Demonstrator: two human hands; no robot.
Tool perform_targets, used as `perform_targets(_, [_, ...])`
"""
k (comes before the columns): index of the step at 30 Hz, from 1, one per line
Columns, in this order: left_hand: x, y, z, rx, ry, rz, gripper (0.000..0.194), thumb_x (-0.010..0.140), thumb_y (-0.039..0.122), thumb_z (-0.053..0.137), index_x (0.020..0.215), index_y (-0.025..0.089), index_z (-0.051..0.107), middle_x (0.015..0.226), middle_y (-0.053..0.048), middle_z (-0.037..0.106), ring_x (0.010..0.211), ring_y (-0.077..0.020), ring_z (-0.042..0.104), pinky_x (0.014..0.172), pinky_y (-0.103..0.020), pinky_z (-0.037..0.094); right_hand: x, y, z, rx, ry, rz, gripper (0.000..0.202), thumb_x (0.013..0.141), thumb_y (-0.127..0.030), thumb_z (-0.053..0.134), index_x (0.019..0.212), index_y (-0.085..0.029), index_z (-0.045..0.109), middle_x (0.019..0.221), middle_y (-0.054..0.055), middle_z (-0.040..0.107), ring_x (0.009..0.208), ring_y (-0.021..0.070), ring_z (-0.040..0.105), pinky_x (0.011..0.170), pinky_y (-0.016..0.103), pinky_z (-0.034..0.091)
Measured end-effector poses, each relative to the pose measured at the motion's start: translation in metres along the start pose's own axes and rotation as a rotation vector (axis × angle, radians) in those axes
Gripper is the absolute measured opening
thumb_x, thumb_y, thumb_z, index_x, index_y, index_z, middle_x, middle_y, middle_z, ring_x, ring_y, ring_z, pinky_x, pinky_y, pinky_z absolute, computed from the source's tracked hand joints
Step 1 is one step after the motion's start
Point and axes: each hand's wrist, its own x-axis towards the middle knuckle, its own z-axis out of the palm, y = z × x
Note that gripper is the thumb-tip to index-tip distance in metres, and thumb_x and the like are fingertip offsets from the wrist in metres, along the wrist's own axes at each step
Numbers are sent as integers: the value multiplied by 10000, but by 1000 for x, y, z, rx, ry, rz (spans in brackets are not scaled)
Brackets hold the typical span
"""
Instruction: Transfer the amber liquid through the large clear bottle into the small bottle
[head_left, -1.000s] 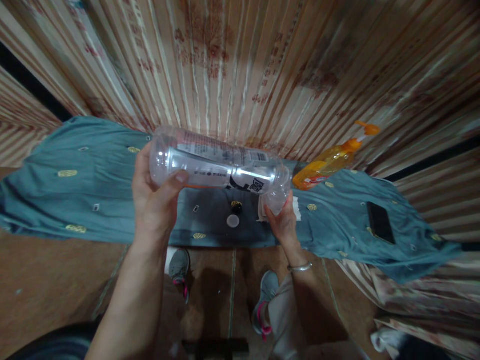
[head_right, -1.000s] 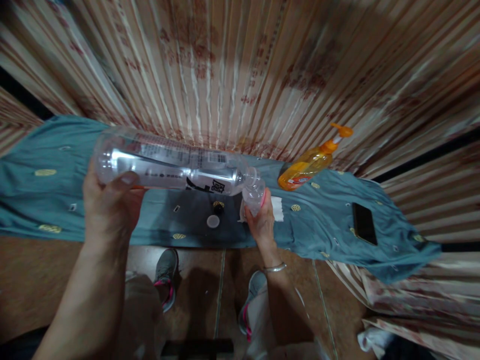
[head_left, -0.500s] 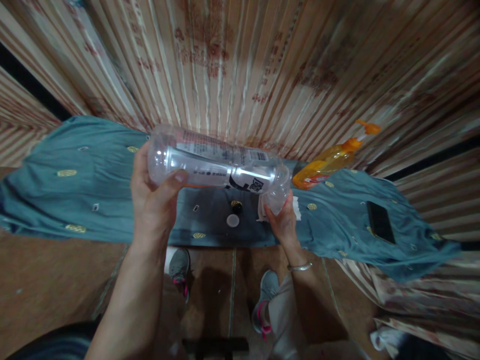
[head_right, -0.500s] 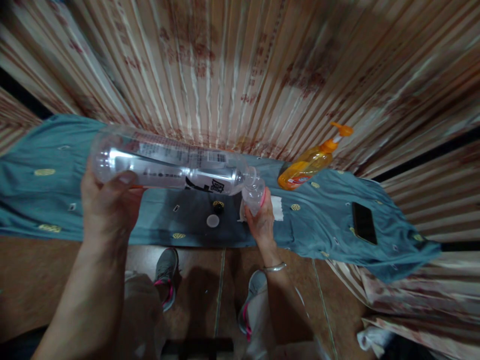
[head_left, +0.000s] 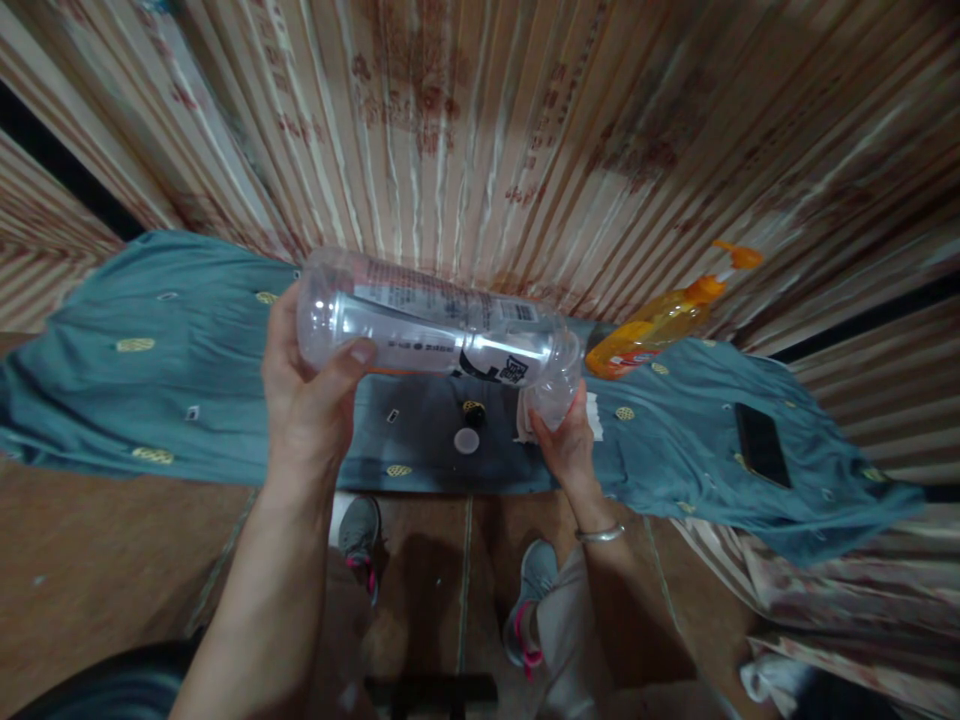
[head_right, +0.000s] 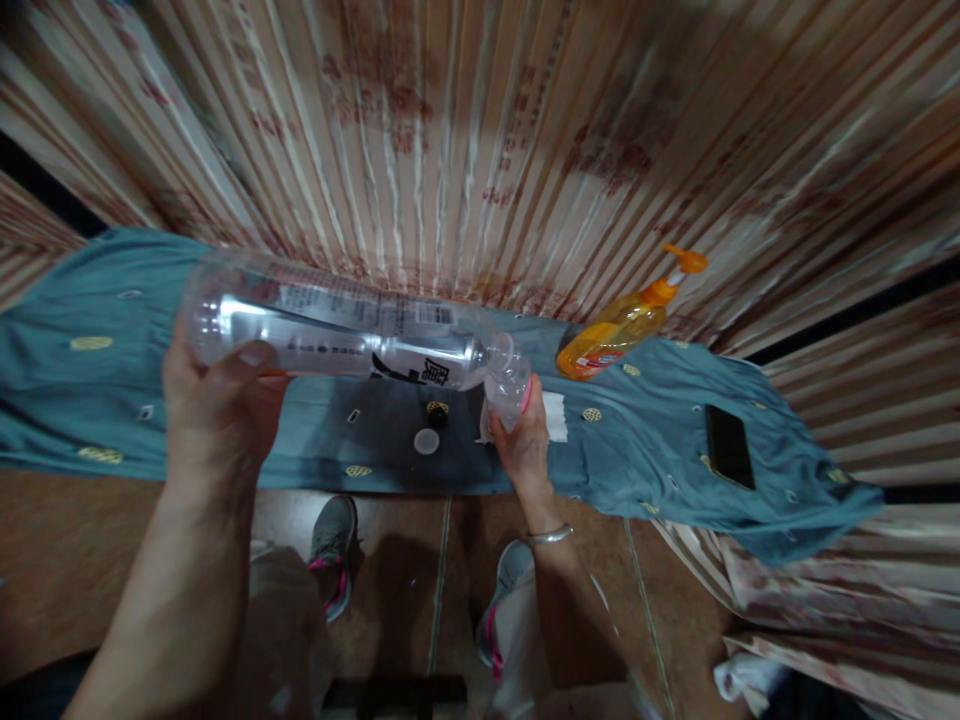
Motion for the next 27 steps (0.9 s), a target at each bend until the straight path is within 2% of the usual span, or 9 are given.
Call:
perform_targets(10, [0, 1, -1, 15, 11, -10, 682, 605, 461, 915, 1228, 333, 671, 1190, -22, 684, 1151, -293, 648, 1131, -594, 443, -1, 2, 2, 0, 8, 7, 906, 814, -465, 609, 1544, -78, 238, 1553, 261, 458, 1452, 367, 460, 1151, 621, 418])
perform_targets(14, [1, 0, -2, 8, -6, 9, 687, 603, 451, 915, 1234, 328, 672, 1192, -18, 685, 1160, -285, 643, 1140, -592, 435, 0, 3, 2, 1, 9, 0, 898, 822, -467, 608, 1546, -87, 237, 1550, 253, 464, 1449, 360, 465, 1150, 613, 423])
perform_targets(23, [0, 2, 1, -31, 42, -18, 700, 550, 434, 943, 1198, 321, 704, 1161, -15, 709, 1118, -276, 660, 1147, -598, 429, -1, 4, 3, -10, 20, -15, 892, 835, -457, 614, 1562, -124, 220, 1554, 232, 465, 1446, 357, 469, 1144, 607, 430])
perform_targets(27, [0, 2, 0, -6, 20, -15, 702, 576, 461, 927, 1221, 327, 682, 1202, -18, 705, 1152, -291, 659, 1132, -601, 448, -1, 6, 3, -17, 18, -30, 876, 851, -459, 612, 1564, -134, 222, 1545, 228, 474, 1435, 357, 481, 1130, 603, 449])
